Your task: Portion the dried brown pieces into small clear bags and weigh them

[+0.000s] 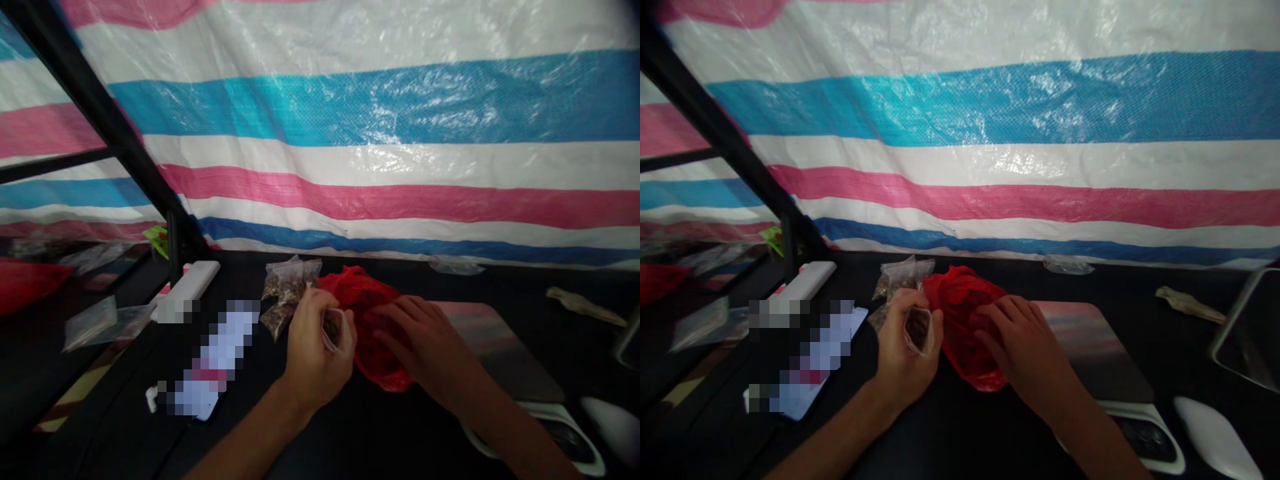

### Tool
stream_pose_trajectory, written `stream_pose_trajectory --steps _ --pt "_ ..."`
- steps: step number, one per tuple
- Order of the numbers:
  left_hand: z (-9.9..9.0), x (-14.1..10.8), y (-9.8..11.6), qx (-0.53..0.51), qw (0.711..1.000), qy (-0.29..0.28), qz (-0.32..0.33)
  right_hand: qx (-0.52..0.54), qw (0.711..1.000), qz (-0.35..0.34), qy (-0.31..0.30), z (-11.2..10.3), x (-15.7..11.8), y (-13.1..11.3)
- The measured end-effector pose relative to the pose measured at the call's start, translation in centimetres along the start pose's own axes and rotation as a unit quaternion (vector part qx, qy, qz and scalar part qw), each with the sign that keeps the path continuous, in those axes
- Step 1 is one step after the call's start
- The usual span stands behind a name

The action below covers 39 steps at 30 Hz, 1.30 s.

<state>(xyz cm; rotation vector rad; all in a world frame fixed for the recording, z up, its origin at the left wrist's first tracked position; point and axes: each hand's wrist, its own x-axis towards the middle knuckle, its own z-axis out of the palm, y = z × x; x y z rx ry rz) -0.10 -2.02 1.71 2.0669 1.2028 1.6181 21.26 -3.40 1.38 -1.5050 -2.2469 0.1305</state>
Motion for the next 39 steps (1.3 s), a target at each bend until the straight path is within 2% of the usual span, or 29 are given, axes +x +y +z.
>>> stream_pose_trajectory --steps 3,5,8,10,13,17,21,23,26,28,30,31,32,33,36,39 --pt "0.1 -0.6 0.4 -0.073 0.984 -0.164 0.012 0.014 1.000 -0.018 0.002 0.5 -0.2 0.0" --pt "0.3 -0.6 0.5 -0.110 0.965 -0.233 -0.042 0.027 0.999 -0.028 0.015 0.6 -0.3 -0.3" --pt "0.6 -0.5 0.5 -0.153 0.950 -0.235 -0.139 0.060 0.996 -0.037 0.046 -0.1 -0.4 -1.4" --pt "0.8 -0.6 0.2 -0.165 0.948 -0.221 -0.158 0.089 0.994 -0.044 0.042 -0.8 -0.4 -2.3" --pt "1.1 -1.1 -0.4 -0.156 0.951 -0.224 -0.144 0.116 0.991 -0.066 0.003 -1.6 -0.3 -3.3" --pt "1.4 -1.8 -1.1 -0.114 0.956 -0.252 -0.102 0.147 0.987 -0.066 -0.027 -1.6 -0.2 -3.7" --pt "1.3 -1.8 -0.8 -0.100 0.960 -0.247 -0.087 0.201 0.979 -0.030 0.010 -1.6 0.1 -3.4" --pt "1.1 -1.5 -0.3 -0.092 0.963 -0.242 -0.075 0.221 0.973 0.019 0.061 -2.4 0.1 -2.7" --pt "0.4 -1.0 0.3 -0.078 0.967 -0.241 -0.034 0.258 0.948 0.092 0.161 -5.0 -0.3 -0.2" --pt "0.0 -0.7 0.5 -0.072 0.959 -0.273 -0.019 0.277 0.929 0.140 0.202 -7.1 -0.8 2.3" --pt "-0.2 -0.5 0.3 -0.041 0.940 -0.340 -0.005 0.266 0.916 0.204 0.220 -8.9 -1.5 5.2" --pt "-0.2 -0.4 0.2 -0.015 0.930 -0.367 0.006 0.266 0.914 0.227 0.205 -9.5 -1.8 6.5" --pt "-0.1 -0.4 0.1 0.010 0.923 -0.384 0.013 0.274 0.919 0.221 0.177 -9.8 -2.1 7.7" --pt "0.0 -0.4 0.0 0.028 0.921 -0.389 0.011 0.277 0.928 0.217 0.120 -9.8 -2.3 8.6" --pt "0.3 -0.5 -0.1 0.021 0.932 -0.360 -0.042 0.270 0.945 0.184 0.001 -8.8 -2.6 10.0" --pt "0.3 -0.3 0.2 -0.032 0.934 -0.345 -0.087 0.226 0.965 0.129 -0.026 -7.3 -2.2 9.7"
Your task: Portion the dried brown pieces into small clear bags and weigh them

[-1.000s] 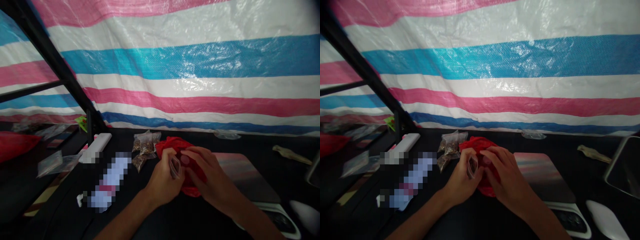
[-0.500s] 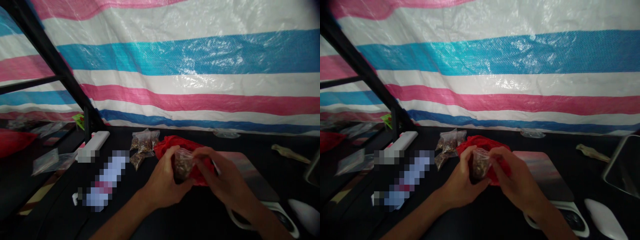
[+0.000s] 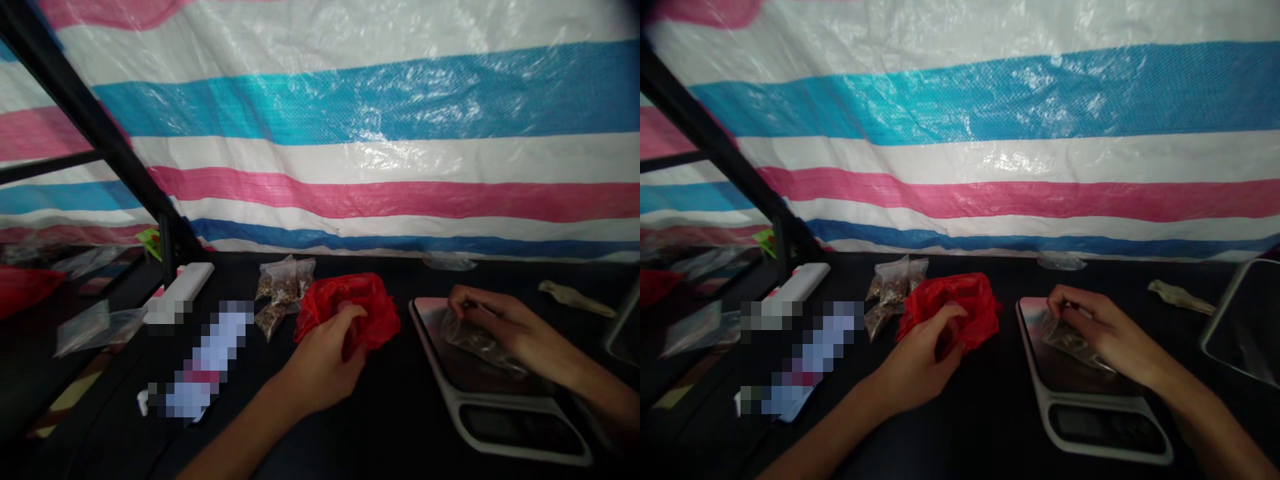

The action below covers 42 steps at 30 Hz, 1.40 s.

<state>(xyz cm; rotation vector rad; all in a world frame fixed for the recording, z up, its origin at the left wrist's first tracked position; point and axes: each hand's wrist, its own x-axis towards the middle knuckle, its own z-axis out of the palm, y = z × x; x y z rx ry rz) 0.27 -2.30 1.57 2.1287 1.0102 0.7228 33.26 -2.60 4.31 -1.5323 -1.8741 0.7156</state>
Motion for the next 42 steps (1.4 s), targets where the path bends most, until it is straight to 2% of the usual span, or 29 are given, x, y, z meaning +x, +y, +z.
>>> stream_pose_trajectory --steps 5,7,10,14,17,21,26,29,32,37,42 --pt "-0.2 -0.1 0.5 0.039 0.999 -0.026 0.026 -0.088 0.991 -0.097 -0.013 1.0 0.7 -0.6" --pt "-0.2 -0.3 0.7 0.062 0.996 -0.029 0.052 -0.089 0.989 -0.114 0.023 0.7 0.5 -0.6" --pt "-0.1 -0.4 1.1 0.079 0.994 -0.025 0.070 -0.085 0.985 -0.104 0.107 -0.4 -0.4 -0.4" --pt "-0.1 -0.3 1.2 0.085 0.991 0.038 0.098 -0.065 0.978 -0.081 0.182 -2.6 -1.7 0.0" --pt "-0.2 -0.2 0.8 0.087 0.984 0.099 0.116 -0.070 0.976 -0.054 0.199 -3.6 -2.2 0.5" --pt "-0.3 -0.2 0.4 0.103 0.979 0.146 0.099 -0.104 0.982 -0.057 0.146 -3.8 -2.3 1.6" --pt "-0.3 -0.3 0.4 0.097 0.976 0.154 0.117 -0.144 0.988 -0.028 0.054 -3.8 -2.6 2.4" --pt "-0.2 -0.2 0.4 0.081 0.976 0.155 0.131 -0.173 0.983 -0.027 0.052 -4.0 -2.7 2.5" --pt "-0.2 -0.1 0.2 0.080 0.976 0.169 0.111 -0.184 0.980 -0.037 0.058 -3.9 -2.8 2.5" --pt "-0.7 0.0 -0.1 0.081 0.965 0.244 0.055 -0.167 0.985 -0.038 0.018 -2.9 -2.9 2.2" --pt "-0.7 -0.1 0.0 0.081 0.962 0.254 0.064 -0.173 0.984 -0.036 0.006 -1.7 -2.9 1.6"
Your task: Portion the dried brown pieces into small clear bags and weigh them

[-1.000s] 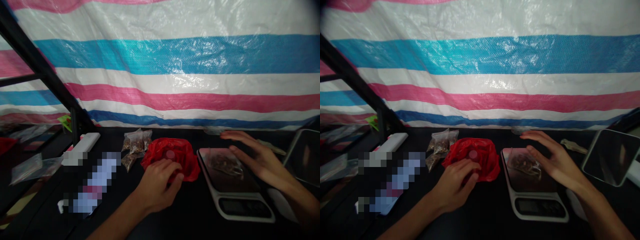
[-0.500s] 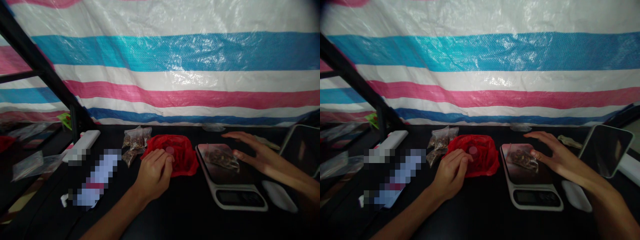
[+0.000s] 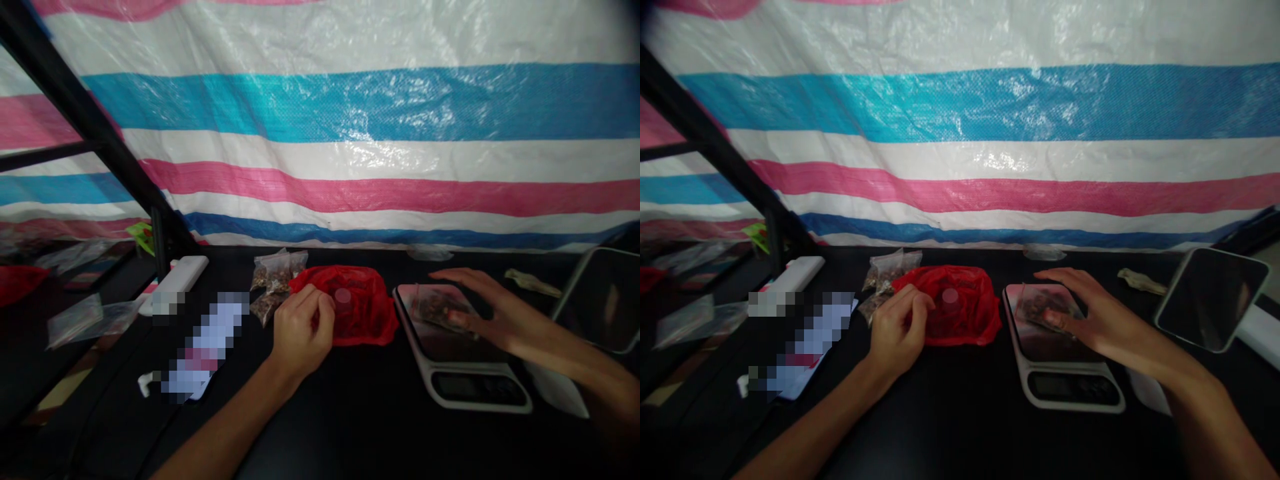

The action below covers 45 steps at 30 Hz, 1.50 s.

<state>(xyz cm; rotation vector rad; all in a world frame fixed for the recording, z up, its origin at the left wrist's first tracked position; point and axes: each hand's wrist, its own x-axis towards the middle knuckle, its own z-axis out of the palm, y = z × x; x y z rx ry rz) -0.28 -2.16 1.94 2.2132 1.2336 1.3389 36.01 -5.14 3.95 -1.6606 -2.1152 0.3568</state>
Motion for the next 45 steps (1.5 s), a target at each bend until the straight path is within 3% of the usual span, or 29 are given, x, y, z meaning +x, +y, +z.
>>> stream_pose_trajectory --steps 8,14,17,21,28,34,38,45 --pt "0.3 -0.4 0.1 0.009 1.000 -0.012 -0.004 -0.036 0.999 -0.009 -0.002 2.1 0.9 -0.4" --pt "0.2 -0.3 0.2 0.005 1.000 -0.008 -0.004 0.082 0.994 -0.068 0.003 2.2 2.7 -6.5" --pt "0.2 -0.2 0.4 0.002 1.000 -0.014 -0.006 0.049 0.994 -0.092 -0.021 2.8 3.8 -9.3" --pt "0.2 -0.2 0.4 -0.007 1.000 -0.010 -0.006 -0.044 0.990 -0.127 -0.031 4.2 5.0 -10.5" --pt "0.3 -0.3 0.3 -0.013 1.000 -0.010 -0.002 -0.053 0.989 -0.139 -0.023 5.1 5.5 -10.3" --pt "0.2 -0.3 0.3 -0.015 1.000 -0.005 -0.004 0.006 0.993 -0.118 -0.009 4.4 4.2 -9.5" --pt "0.2 -0.2 0.2 -0.013 1.000 -0.006 -0.002 0.062 0.996 -0.063 0.023 2.6 2.5 -7.0" --pt "0.3 -0.3 0.3 -0.039 0.999 0.002 0.017 0.024 0.999 -0.005 0.035 0.4 -0.4 -0.9"
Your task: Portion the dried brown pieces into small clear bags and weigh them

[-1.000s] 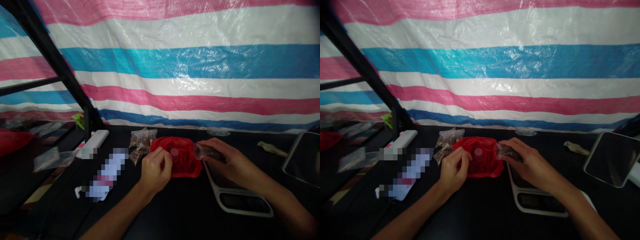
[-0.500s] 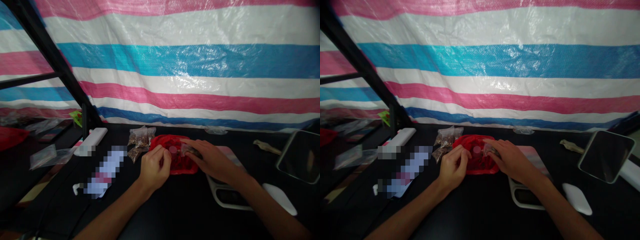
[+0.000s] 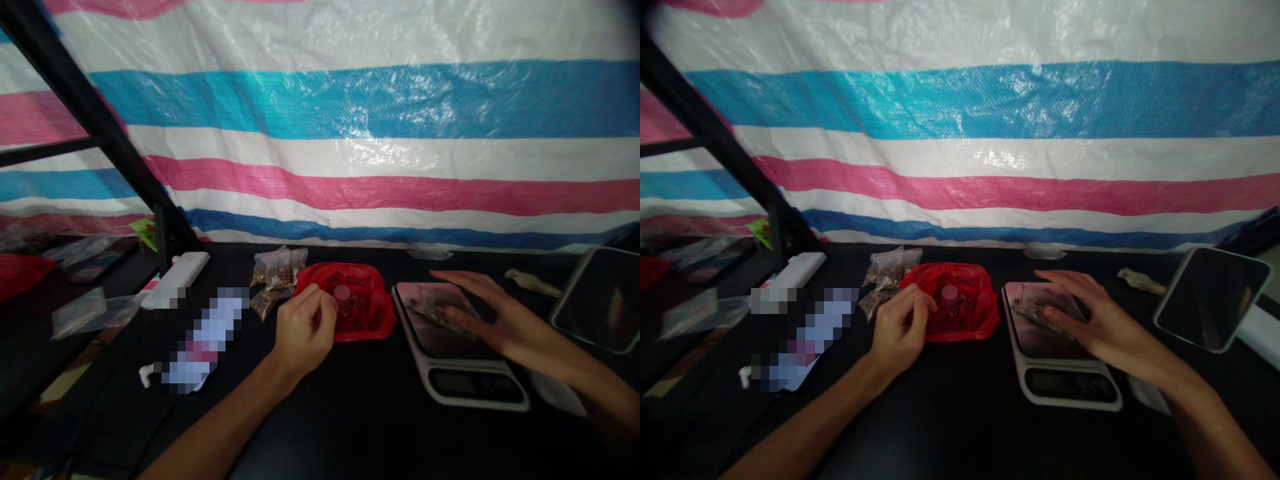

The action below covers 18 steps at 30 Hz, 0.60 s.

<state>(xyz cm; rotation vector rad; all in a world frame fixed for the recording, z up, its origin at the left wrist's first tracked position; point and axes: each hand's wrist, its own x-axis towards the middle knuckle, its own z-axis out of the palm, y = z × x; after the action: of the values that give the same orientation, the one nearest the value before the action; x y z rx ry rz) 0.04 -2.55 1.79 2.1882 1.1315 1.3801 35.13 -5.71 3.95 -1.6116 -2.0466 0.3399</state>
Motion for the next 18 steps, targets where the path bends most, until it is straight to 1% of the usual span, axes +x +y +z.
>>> stream_pose_trajectory --steps 2,4,6,8,11,13,15,18 --pt "-0.1 0.0 0.0 -0.009 1.000 0.008 0.012 0.010 0.999 0.030 0.039 0.0 -0.6 1.2" --pt "-0.2 0.0 0.1 -0.011 1.000 0.015 0.024 0.013 0.994 0.048 0.095 0.0 -0.9 2.0" --pt "-0.3 0.1 0.1 -0.007 0.999 0.023 0.045 0.007 0.987 0.059 0.152 -0.1 -0.9 2.3" --pt "-0.5 0.3 0.2 0.003 0.997 0.035 0.067 0.002 0.978 0.077 0.192 -0.3 -0.7 2.1" --pt "-0.7 0.4 0.3 0.022 0.995 0.066 0.078 0.005 0.969 0.108 0.222 -0.7 -0.6 1.5" --pt "-0.8 0.4 0.4 0.031 0.992 0.087 0.080 0.012 0.966 0.110 0.235 -0.8 -0.6 1.1" --pt "-0.9 0.3 0.4 0.033 0.991 0.100 0.085 0.015 0.966 0.106 0.234 -0.7 -0.7 0.9" --pt "-1.0 0.3 0.4 0.033 0.991 0.102 0.086 0.009 0.969 0.103 0.225 -0.4 -0.7 1.2"
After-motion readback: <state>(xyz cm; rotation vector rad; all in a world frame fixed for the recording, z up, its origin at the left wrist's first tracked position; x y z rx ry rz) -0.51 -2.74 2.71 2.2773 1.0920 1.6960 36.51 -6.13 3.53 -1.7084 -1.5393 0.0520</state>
